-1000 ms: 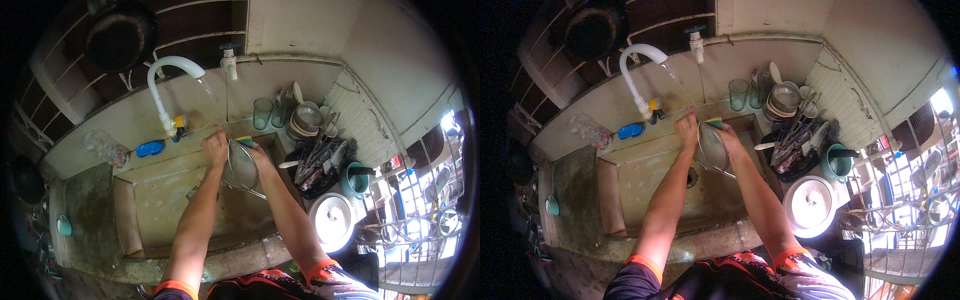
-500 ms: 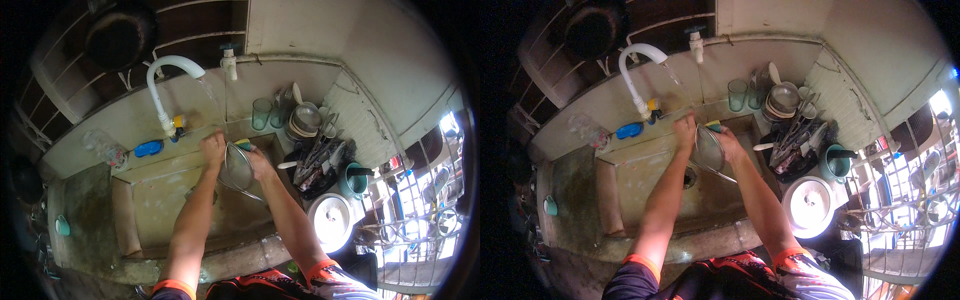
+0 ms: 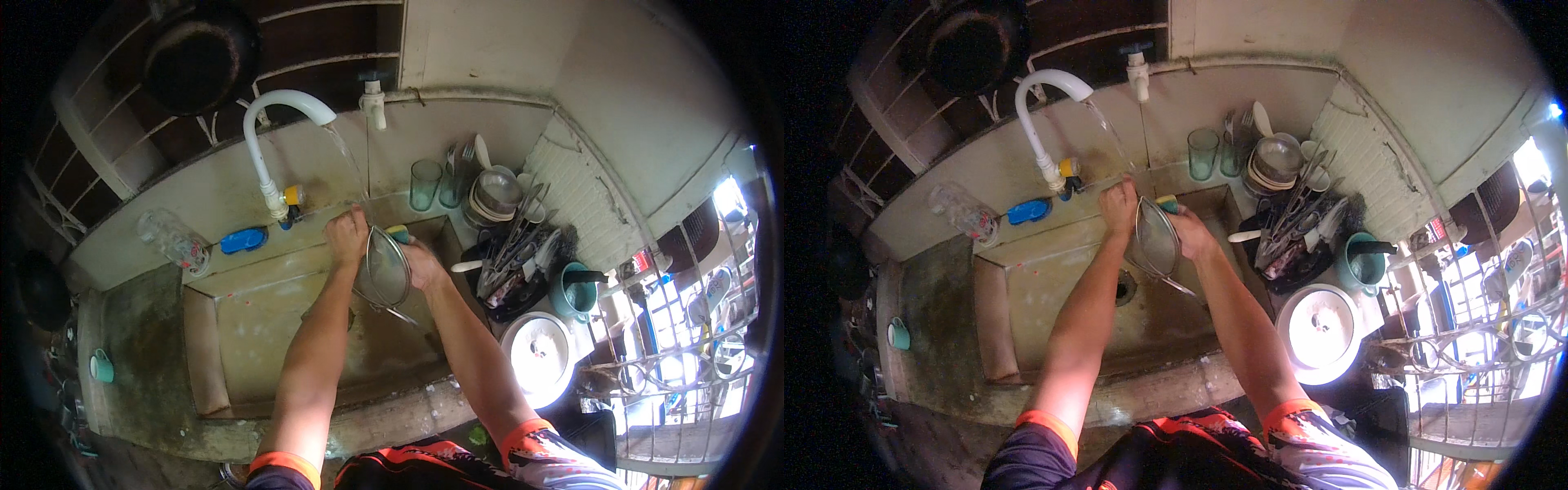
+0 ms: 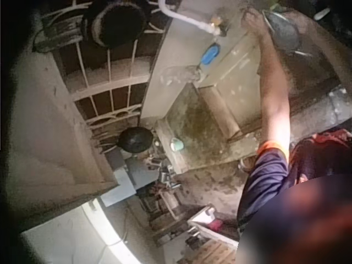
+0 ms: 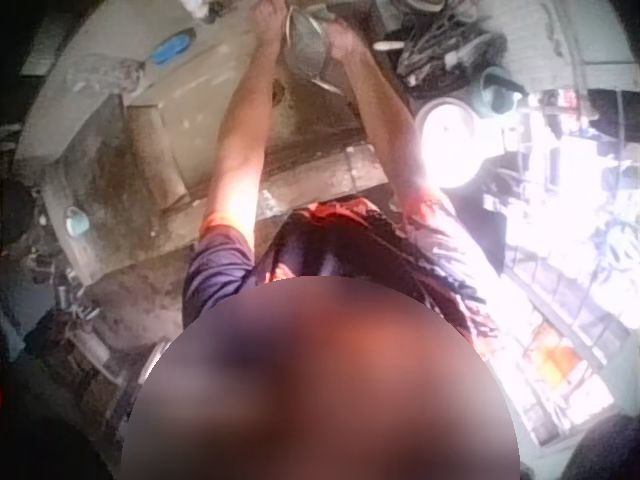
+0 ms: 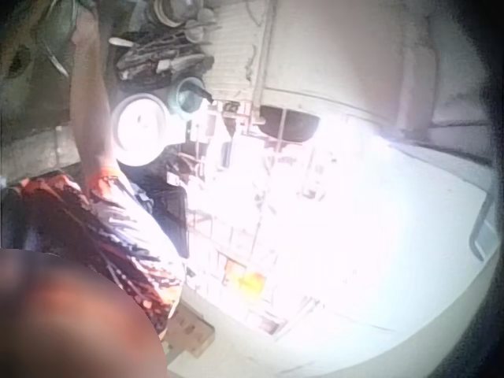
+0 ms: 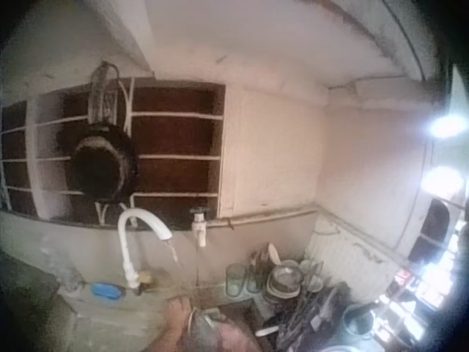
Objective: The person washes various kitchen items in a sink using a sponge and running water. They scrub and rinse a metal strainer, a knife, a glass, and a small bowl, placing the cleaned items on a drying rack or counter.
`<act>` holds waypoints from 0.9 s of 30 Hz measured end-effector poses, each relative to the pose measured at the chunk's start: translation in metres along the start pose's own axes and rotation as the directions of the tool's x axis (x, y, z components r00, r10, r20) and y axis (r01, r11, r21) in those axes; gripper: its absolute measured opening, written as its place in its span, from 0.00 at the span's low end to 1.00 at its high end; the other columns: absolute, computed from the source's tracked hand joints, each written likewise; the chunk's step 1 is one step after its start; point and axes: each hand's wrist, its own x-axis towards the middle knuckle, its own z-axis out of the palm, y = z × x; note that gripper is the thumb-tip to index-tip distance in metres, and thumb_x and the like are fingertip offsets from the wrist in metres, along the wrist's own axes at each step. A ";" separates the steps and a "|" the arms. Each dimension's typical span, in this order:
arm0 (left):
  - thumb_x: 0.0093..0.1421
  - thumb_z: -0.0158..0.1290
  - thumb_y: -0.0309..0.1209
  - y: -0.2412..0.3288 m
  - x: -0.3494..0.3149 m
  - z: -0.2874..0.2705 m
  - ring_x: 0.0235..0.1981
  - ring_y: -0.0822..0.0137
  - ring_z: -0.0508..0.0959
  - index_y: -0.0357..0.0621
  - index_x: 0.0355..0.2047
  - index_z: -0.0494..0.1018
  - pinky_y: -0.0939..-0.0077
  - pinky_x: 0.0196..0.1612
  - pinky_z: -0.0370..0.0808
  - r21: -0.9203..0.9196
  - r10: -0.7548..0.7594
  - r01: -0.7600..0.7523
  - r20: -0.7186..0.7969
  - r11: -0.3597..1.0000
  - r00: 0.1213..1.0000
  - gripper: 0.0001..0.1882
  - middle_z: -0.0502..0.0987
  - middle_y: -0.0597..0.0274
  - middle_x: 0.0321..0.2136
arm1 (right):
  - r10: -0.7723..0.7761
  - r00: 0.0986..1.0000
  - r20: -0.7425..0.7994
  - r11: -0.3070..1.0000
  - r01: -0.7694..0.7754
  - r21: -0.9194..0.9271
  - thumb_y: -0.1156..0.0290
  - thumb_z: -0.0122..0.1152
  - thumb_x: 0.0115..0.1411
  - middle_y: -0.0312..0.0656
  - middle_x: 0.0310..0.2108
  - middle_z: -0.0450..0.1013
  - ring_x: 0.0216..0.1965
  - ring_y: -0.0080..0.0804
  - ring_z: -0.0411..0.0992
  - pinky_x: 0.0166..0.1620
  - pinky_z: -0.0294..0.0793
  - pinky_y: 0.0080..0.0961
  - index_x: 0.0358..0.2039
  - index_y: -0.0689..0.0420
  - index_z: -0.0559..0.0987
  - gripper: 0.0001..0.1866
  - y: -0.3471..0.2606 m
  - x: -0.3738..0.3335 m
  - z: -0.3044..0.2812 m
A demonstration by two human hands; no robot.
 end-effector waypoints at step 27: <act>0.62 0.56 0.45 0.012 0.023 -0.075 0.28 0.70 0.74 0.36 0.29 0.78 0.72 0.35 0.70 -0.422 -0.191 0.447 0.523 0.788 0.831 0.21 0.78 0.63 0.24 | -0.413 0.907 0.081 0.503 0.302 -0.810 0.74 0.73 0.51 0.31 0.31 0.72 0.35 0.20 0.69 0.40 0.69 0.21 0.39 0.57 0.73 0.18 -0.048 -0.012 0.032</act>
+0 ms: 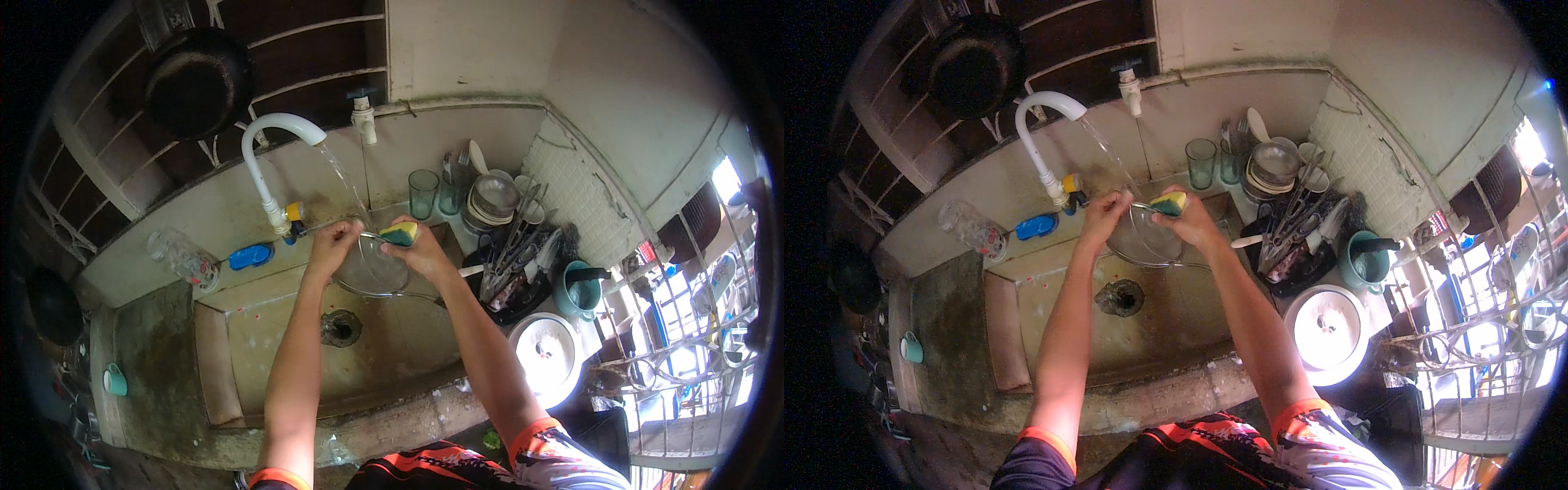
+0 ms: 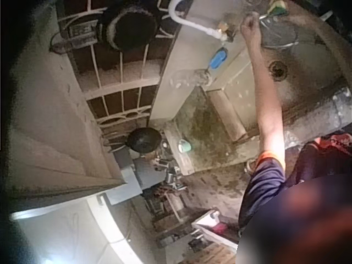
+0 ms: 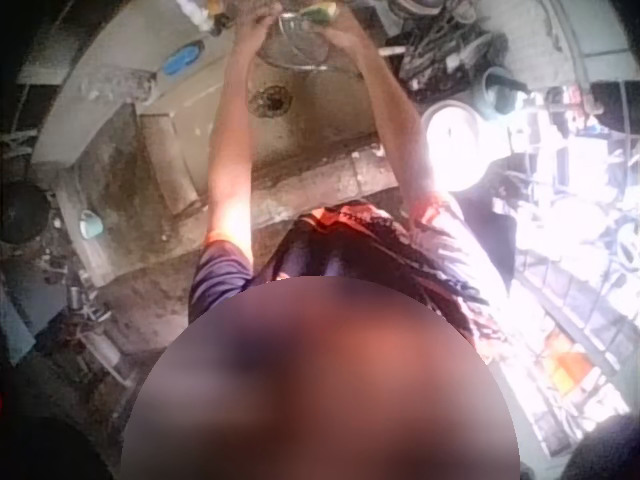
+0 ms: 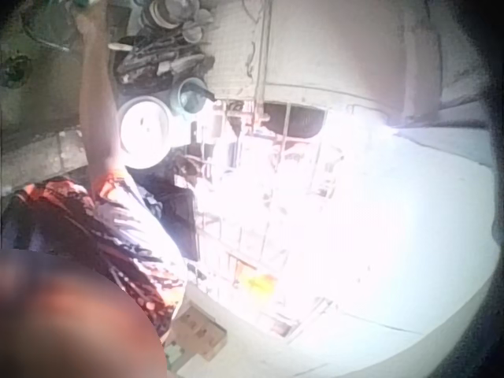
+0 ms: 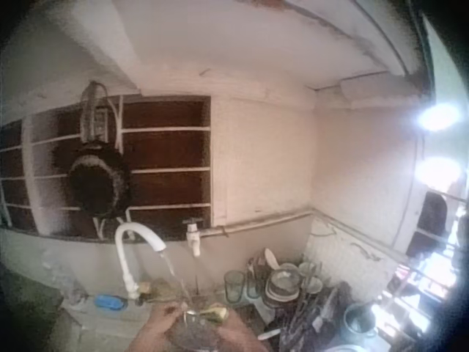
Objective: The person washes various kitchen items in a sink using a sponge and running water. They scrub and rinse a metal strainer, a knife, a glass, and a small bowl, placing the cleaned items on a drying rack or counter.
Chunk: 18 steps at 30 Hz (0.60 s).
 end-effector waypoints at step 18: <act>0.54 0.61 0.31 0.001 0.004 -0.013 0.27 0.74 0.73 0.38 0.32 0.79 0.74 0.35 0.70 0.305 -0.038 -0.091 0.393 0.948 0.919 0.09 0.77 0.63 0.23 | 0.048 0.999 -0.015 0.994 -0.050 -0.096 0.75 0.73 0.49 0.35 0.31 0.73 0.35 0.24 0.71 0.42 0.71 0.25 0.40 0.57 0.73 0.20 0.010 0.001 0.016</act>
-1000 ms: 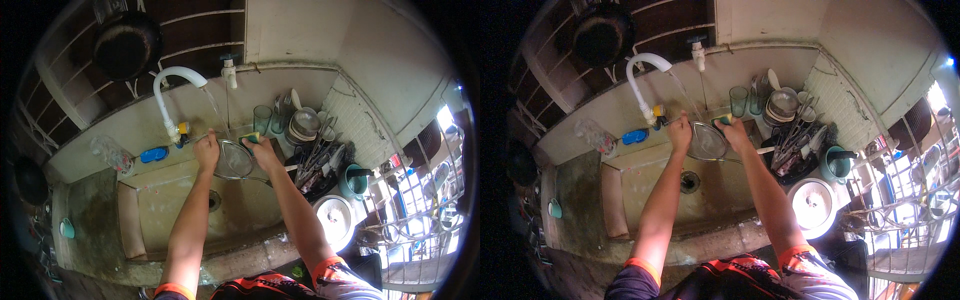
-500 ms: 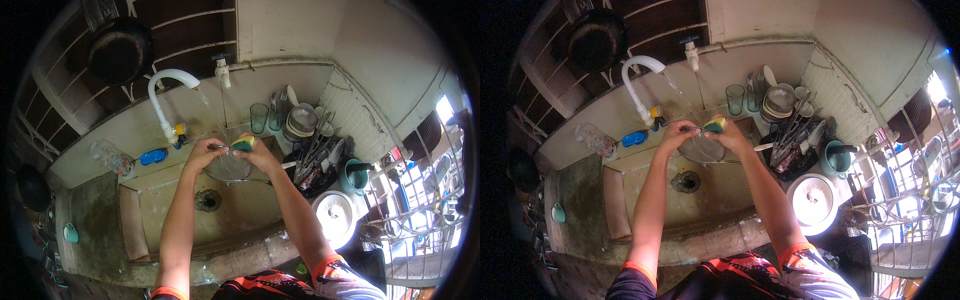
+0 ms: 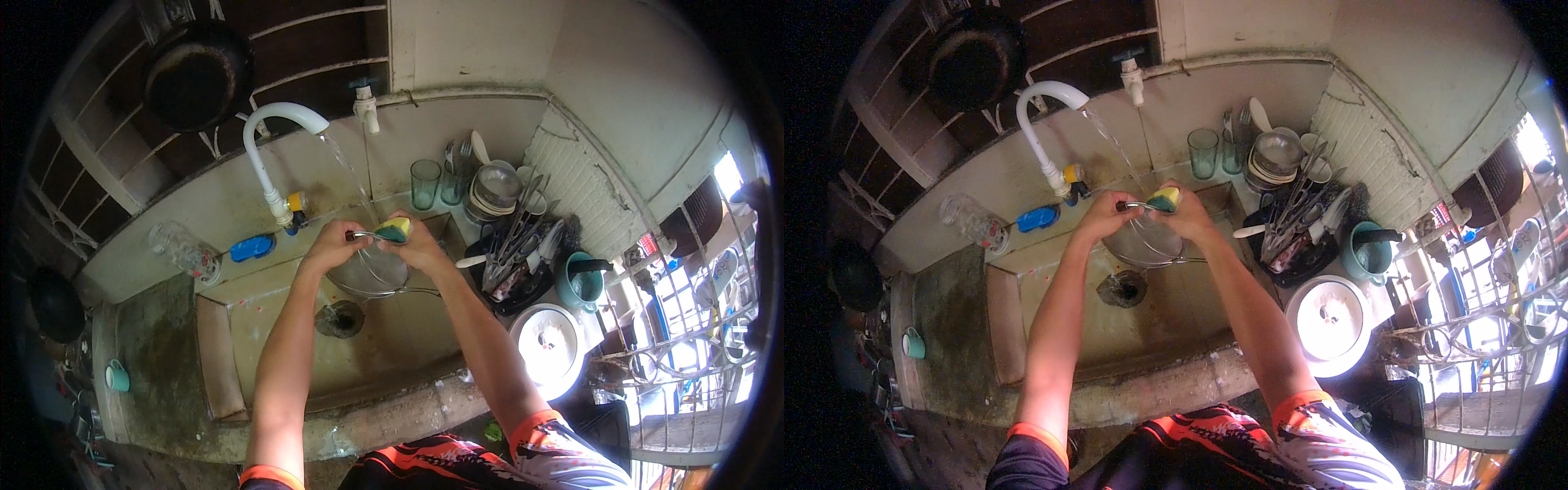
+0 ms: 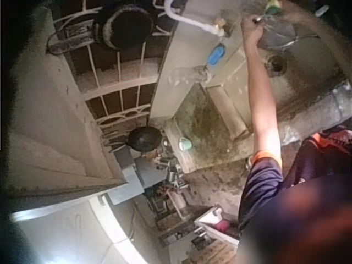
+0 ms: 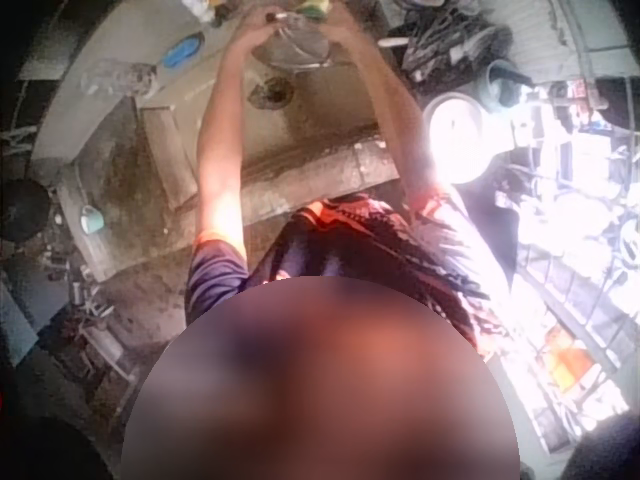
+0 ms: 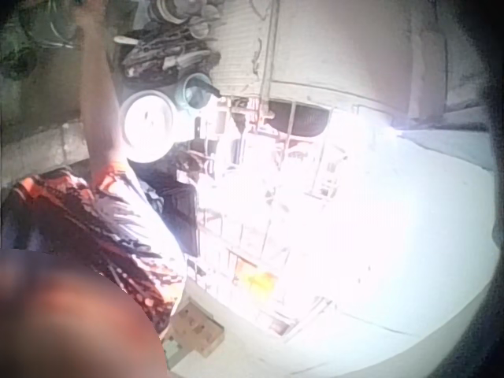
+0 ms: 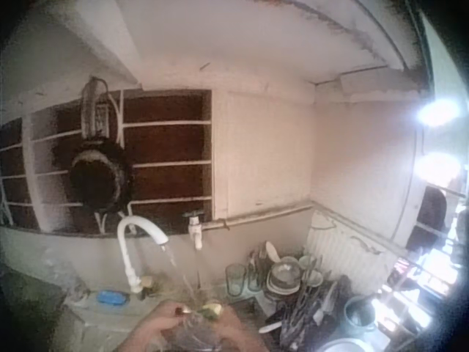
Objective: The person washes various kitchen items in a sink using a sponge and running water. They scrub and rinse a metal strainer, a knife, a glass, and a small bowl, placing the cleaned items on a drying rack or counter.
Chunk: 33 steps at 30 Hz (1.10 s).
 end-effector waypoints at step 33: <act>0.62 0.58 0.37 -0.020 0.026 -0.007 0.39 0.75 0.72 0.39 0.43 0.79 0.79 0.45 0.67 -0.238 -0.131 0.195 0.261 0.951 0.956 0.15 0.79 0.68 0.35 | 0.211 0.952 0.221 0.797 -0.299 0.525 0.80 0.64 0.56 0.36 0.40 0.75 0.42 0.27 0.72 0.47 0.70 0.27 0.46 0.60 0.75 0.16 0.024 0.002 -0.015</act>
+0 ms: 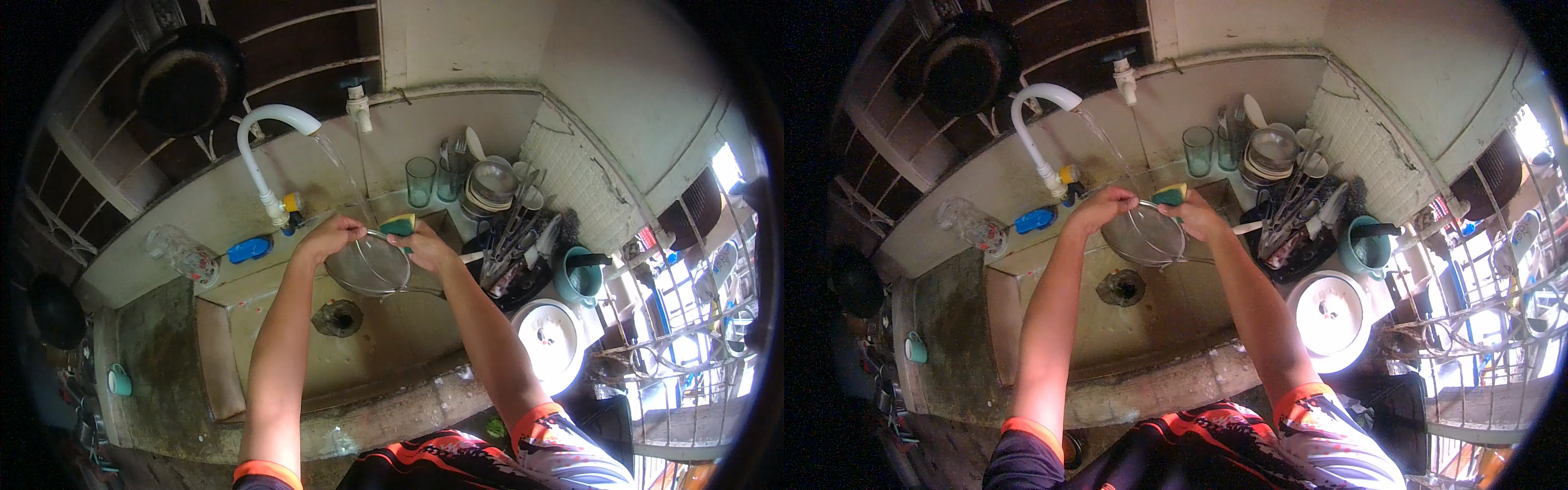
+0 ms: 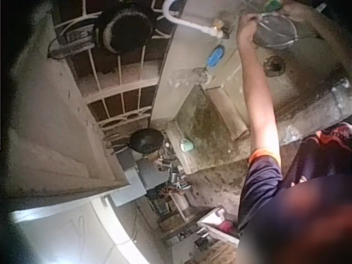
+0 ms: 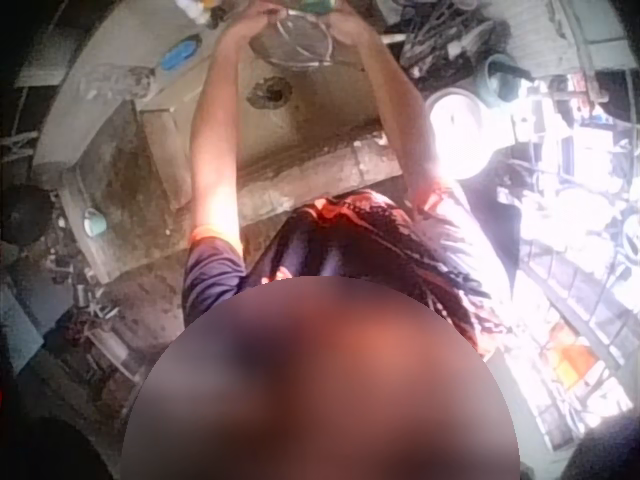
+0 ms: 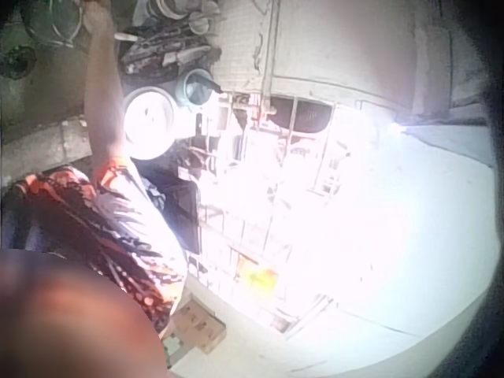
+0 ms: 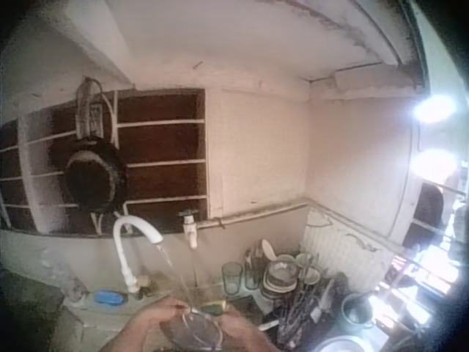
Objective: The person washes various kitchen items in a sink using a sponge and running water. They scrub and rinse a metal strainer, a knife, a glass, and a small bowl, placing the cleaned items on a drying rack or counter.
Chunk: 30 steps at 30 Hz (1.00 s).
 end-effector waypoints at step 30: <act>0.72 0.40 0.34 -0.027 -0.040 0.122 0.60 0.67 0.64 0.41 0.66 0.58 0.73 0.62 0.60 -0.432 0.217 -0.519 -0.577 0.737 0.788 0.24 0.64 0.56 0.62 | -0.091 0.874 -0.478 0.931 0.245 0.270 0.82 0.71 0.49 0.39 0.34 0.78 0.36 0.26 0.75 0.39 0.75 0.26 0.36 0.65 0.80 0.13 0.011 -0.028 0.090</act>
